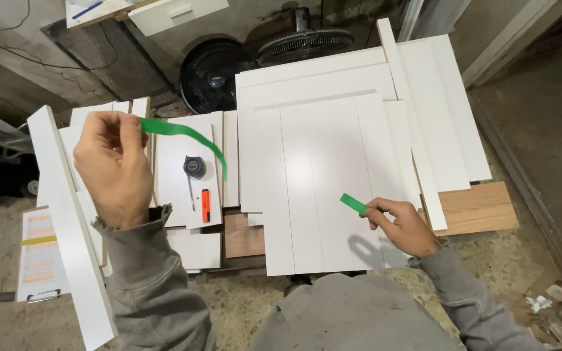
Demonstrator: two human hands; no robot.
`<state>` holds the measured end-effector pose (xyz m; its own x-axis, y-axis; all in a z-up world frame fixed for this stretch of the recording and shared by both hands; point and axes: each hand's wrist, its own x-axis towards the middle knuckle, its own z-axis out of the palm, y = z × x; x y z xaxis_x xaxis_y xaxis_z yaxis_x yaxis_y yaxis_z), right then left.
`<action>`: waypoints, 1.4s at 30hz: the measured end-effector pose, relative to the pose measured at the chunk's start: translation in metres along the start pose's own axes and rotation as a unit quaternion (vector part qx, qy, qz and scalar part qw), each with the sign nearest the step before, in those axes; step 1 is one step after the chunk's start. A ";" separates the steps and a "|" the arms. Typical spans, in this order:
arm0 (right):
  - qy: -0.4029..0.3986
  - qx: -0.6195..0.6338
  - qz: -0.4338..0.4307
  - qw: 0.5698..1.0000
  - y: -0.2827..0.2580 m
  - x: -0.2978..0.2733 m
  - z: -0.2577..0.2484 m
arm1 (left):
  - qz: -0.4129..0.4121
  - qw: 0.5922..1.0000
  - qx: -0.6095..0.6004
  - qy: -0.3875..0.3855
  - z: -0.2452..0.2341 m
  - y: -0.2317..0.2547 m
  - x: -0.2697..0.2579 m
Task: Measuring and marking white wood panels using a tape measure and green adhesive tape in a workshop.
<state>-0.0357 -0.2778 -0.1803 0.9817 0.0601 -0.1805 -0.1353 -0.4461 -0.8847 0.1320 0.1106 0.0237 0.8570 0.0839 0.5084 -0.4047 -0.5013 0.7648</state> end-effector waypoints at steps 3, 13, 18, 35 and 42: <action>0.028 -0.002 0.003 1.000 0.008 -0.001 -0.006 | -0.015 0.996 0.069 -0.047 0.005 0.016 -0.005; 0.019 -0.286 -0.032 0.958 0.075 0.016 0.037 | -0.063 0.988 0.048 -0.130 0.042 0.046 -0.032; 0.040 0.038 0.017 0.998 0.009 0.052 0.036 | -0.102 0.977 -0.035 -0.187 0.056 0.061 -0.040; -0.098 0.252 0.017 0.963 0.022 0.100 0.015 | -0.174 0.977 -0.005 -0.127 0.078 0.014 -0.067; -0.070 0.055 0.051 0.995 0.038 0.142 -0.029 | -0.233 0.965 0.025 -0.116 0.135 -0.106 -0.078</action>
<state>0.1027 -0.3124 -0.2267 0.9347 0.1472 -0.3236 -0.2551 -0.3564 -0.8988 0.1511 0.0408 -0.1501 0.9929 0.1184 0.0079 0.0524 -0.4976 0.8658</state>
